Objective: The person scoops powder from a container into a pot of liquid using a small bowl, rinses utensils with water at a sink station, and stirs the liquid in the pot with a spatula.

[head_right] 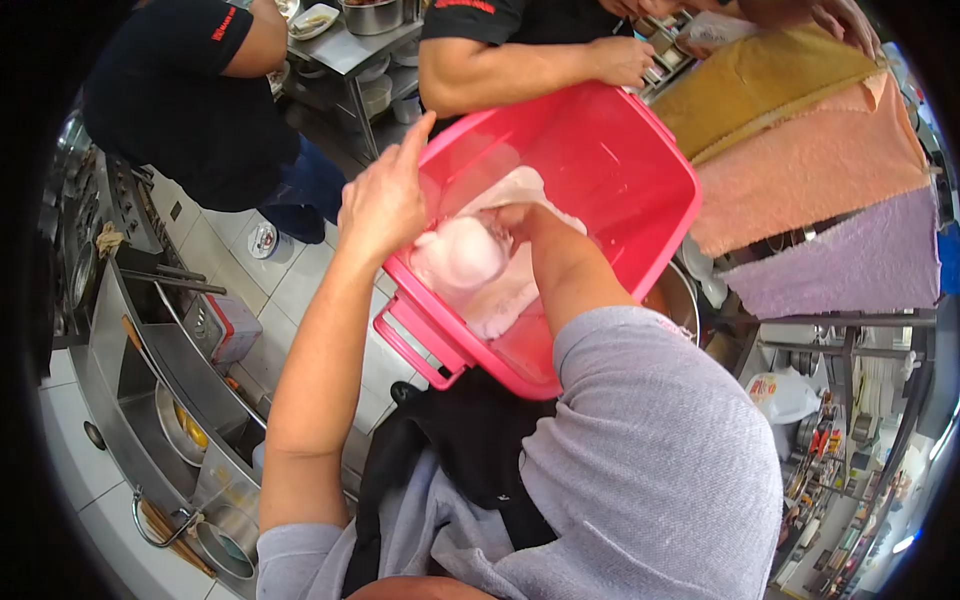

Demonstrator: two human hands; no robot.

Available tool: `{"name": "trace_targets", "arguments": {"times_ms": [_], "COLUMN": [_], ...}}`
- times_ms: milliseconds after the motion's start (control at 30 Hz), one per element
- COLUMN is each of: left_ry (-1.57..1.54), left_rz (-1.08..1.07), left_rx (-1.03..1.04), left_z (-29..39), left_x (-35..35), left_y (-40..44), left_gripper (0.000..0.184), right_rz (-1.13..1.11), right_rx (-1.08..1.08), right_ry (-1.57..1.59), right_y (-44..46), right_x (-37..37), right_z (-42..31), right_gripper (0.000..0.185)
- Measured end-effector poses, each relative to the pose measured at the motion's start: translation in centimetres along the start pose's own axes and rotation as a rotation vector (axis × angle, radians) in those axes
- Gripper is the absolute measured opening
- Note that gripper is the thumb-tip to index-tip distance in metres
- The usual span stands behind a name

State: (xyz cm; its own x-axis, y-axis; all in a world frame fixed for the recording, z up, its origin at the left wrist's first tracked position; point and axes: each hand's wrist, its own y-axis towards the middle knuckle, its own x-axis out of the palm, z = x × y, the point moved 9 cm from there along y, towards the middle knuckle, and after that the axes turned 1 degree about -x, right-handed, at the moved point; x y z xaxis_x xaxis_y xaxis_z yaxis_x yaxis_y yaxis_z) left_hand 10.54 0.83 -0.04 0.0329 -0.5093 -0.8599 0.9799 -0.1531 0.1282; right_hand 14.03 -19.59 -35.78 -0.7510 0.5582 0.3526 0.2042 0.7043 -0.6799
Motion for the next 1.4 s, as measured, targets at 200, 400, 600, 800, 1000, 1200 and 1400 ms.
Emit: {"name": "trace_targets", "arguments": {"times_ms": [200,400,600,800,1000,1200,1400], "left_ry": [-0.012,-0.006,-0.008,-0.03,-0.01,-0.039,-0.055], "left_rz": [-0.012,-0.028,-0.062,-0.064,-0.08,-0.123,-0.139], "left_rx": [0.014,0.007,-0.011,-0.029,0.024,0.012,0.092], "left_z": [0.0,0.1,0.1,-0.1,-0.2,-0.1,0.5], "left_x": [0.0,0.2,0.3,0.4,0.7,1.1,1.6], "left_y": [-0.1,-0.1,-0.1,0.1,0.2,0.5,0.5], "left_gripper": [0.072,0.072,0.073,0.085,0.081,0.084,0.084], "right_rz": [0.262,0.122,0.209,-0.12,0.529,1.0,1.323], "right_rx": [0.141,0.042,0.04,-0.339,-0.595,-0.711,-0.161], "right_ry": [-0.182,-0.039,-0.054,0.157,0.023,0.099,0.185], "right_y": [-5.6,-7.4,-6.2,-16.5,-35.0,-53.7,-55.9], "right_x": [1.7,4.5,0.6,7.0,3.3,1.2,8.7], "right_z": [-4.3,-7.0,-5.9,-14.0,-15.2,-1.3,13.3], "right_gripper": [0.086,0.082,0.084,0.097,0.091,0.081,0.077]}}
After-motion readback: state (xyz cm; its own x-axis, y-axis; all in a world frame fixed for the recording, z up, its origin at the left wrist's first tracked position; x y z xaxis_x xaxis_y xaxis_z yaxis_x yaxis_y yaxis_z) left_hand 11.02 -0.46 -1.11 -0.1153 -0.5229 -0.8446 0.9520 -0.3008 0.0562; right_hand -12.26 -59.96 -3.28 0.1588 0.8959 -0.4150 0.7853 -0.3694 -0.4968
